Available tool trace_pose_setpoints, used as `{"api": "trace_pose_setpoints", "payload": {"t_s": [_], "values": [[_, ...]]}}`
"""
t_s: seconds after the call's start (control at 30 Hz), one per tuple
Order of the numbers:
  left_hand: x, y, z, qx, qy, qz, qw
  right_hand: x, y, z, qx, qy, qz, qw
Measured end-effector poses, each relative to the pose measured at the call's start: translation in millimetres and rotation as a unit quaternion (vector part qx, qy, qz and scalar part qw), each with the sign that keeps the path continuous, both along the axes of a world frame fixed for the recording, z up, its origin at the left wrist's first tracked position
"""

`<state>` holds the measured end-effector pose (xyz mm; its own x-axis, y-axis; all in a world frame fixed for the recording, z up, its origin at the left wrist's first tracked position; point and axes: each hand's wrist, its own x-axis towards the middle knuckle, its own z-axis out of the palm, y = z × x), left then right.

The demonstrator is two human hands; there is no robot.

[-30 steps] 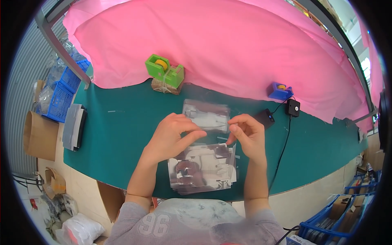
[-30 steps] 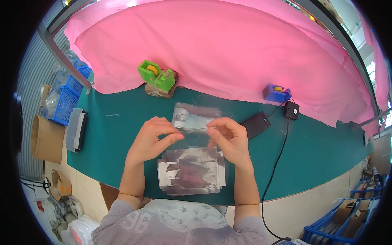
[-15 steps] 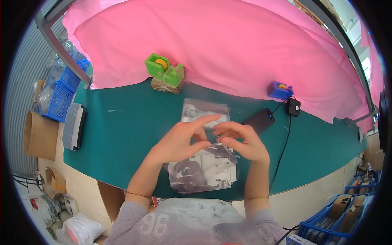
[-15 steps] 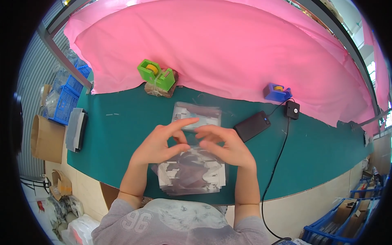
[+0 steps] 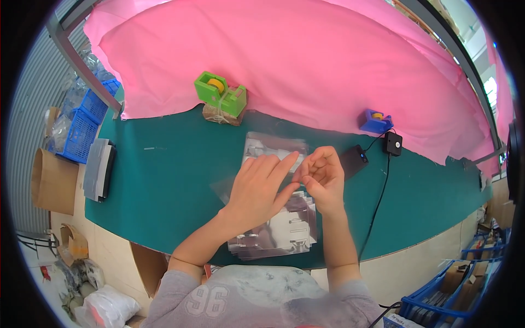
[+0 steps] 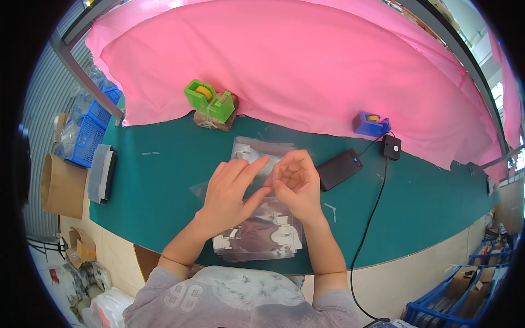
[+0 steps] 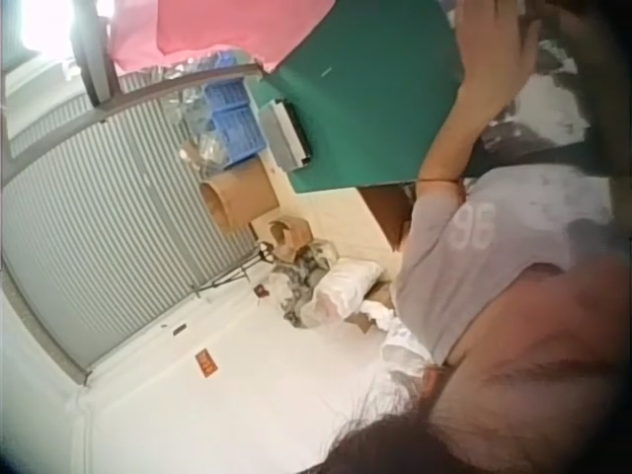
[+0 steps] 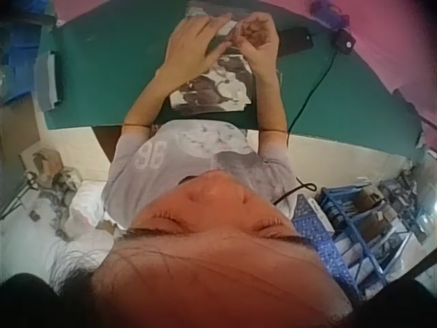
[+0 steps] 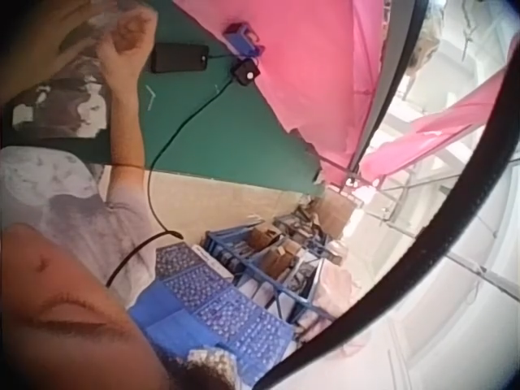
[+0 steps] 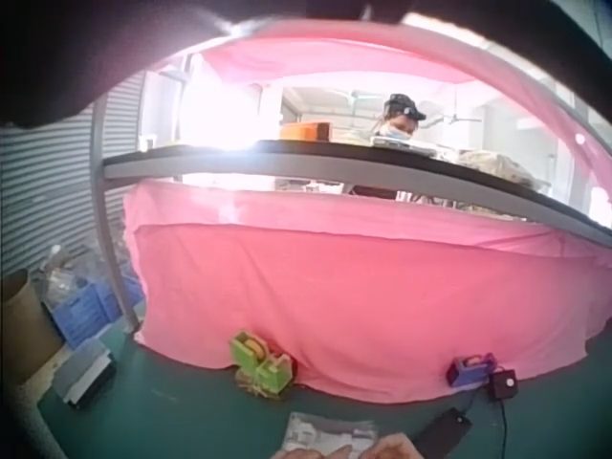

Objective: Manually counting and packaging small plastic components into individual clear plastic bags.

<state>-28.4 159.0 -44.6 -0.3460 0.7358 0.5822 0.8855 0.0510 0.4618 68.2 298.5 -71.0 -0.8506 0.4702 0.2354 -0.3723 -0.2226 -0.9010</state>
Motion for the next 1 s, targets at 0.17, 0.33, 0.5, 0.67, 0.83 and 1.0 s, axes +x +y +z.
{"api": "trace_pose_setpoints", "payload": {"t_s": [0.17,0.33,0.5,0.67,0.83,1.0], "values": [[-0.9,-3.0,-1.6,-0.011,-0.036,-0.035,0.999,3.6,-1.3,0.9,0.005,0.044,0.035,0.998],[-2.1,-3.7,-1.7,0.012,-0.041,-0.054,0.998,5.4,1.8,10.2,0.291,0.039,-0.064,0.954],[0.4,-3.3,1.7,0.035,-0.095,-0.083,0.991,9.3,4.2,13.3,0.291,0.061,-0.059,0.953],[1.0,-4.2,1.3,0.024,-0.148,-0.096,0.984,9.5,2.5,14.5,0.254,0.062,-0.036,0.965],[0.2,-6.3,1.9,0.001,-0.175,-0.103,0.979,9.4,1.0,11.9,0.179,0.043,0.012,0.983],[-1.2,-8.0,7.3,-0.038,-0.235,-0.121,0.964,8.8,-1.0,6.9,0.102,0.035,0.048,0.993]]}}
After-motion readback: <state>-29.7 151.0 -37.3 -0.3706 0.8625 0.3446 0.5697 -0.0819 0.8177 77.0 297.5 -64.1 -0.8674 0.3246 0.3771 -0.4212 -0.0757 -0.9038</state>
